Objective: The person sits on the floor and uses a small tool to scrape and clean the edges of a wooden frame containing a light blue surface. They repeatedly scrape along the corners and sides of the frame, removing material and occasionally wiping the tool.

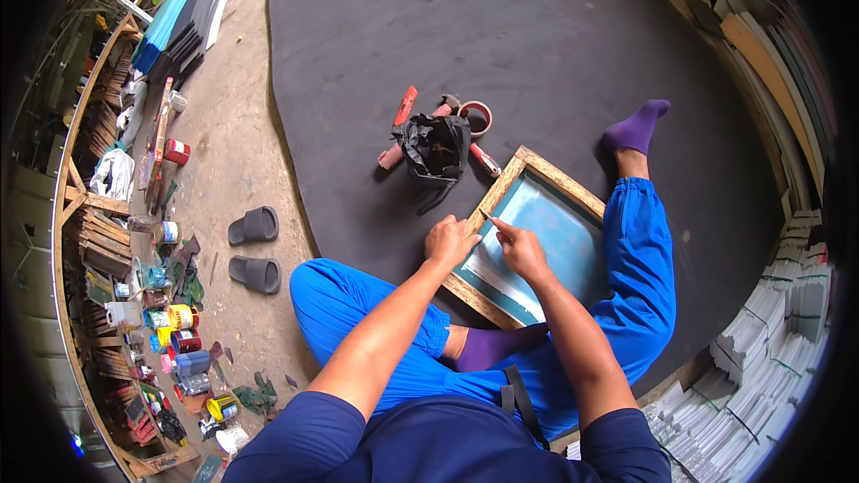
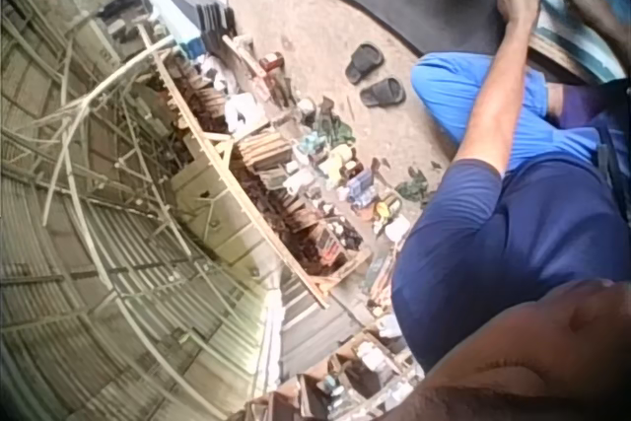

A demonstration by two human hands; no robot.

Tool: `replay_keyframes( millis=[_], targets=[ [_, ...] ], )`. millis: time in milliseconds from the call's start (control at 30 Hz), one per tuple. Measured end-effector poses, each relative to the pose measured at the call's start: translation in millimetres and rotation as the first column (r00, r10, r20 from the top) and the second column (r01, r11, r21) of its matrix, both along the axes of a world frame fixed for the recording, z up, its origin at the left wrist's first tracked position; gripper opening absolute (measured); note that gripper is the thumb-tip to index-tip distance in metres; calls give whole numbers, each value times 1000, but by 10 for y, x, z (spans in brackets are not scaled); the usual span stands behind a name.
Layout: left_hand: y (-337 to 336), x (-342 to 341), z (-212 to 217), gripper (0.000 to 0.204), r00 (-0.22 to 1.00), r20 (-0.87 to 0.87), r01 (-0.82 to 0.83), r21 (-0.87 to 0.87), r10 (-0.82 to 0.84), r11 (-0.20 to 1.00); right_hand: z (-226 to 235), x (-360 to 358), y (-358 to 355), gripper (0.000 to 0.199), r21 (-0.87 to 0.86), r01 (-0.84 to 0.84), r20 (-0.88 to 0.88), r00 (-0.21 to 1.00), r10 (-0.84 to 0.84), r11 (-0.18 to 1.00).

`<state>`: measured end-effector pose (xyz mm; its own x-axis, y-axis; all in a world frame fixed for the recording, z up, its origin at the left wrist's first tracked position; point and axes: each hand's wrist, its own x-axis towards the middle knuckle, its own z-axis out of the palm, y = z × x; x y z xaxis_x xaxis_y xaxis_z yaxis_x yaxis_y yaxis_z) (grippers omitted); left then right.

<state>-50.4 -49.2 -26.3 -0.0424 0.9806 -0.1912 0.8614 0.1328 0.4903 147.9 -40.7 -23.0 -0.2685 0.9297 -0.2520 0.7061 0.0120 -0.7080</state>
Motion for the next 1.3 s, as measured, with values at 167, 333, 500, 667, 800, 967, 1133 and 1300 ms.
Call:
replay_keyframes(
  millis=[167,333,500,667,800,967,1133,1300],
  targets=[
    [19,36,-39,50,1000,-6,19,34,-19,999,-151,65,25,37,-69,69,-152,985,-79,995],
    [64,47,-33,51,999,-3,49,8,-49,999,-687,128,81,35,-48,116,-517,847,-124,992],
    [11,-18,-46,51,1000,18,19,19,-19,1000,-431,82,96,38,-125,104,-421,895,-147,987],
    [25,11,15,44,999,32,8,-15,-7,1000,226,46,183,37,-798,51,-406,691,-598,600],
    [3,8,-60,50,1000,28,-2,34,1,999,144,25,27,33,-40,115,-20,993,-116,993],
    [7,3,-47,54,1000,24,-10,31,9,999,260,-21,30,35,76,82,206,974,-96,994],
    [4,-13,-96,54,1000,28,-10,58,8,998,349,-45,45,35,56,47,248,967,-59,997],
    [10,-10,-87,52,999,39,-2,48,0,999,417,-87,29,38,21,38,303,952,-42,999]
  ],
)
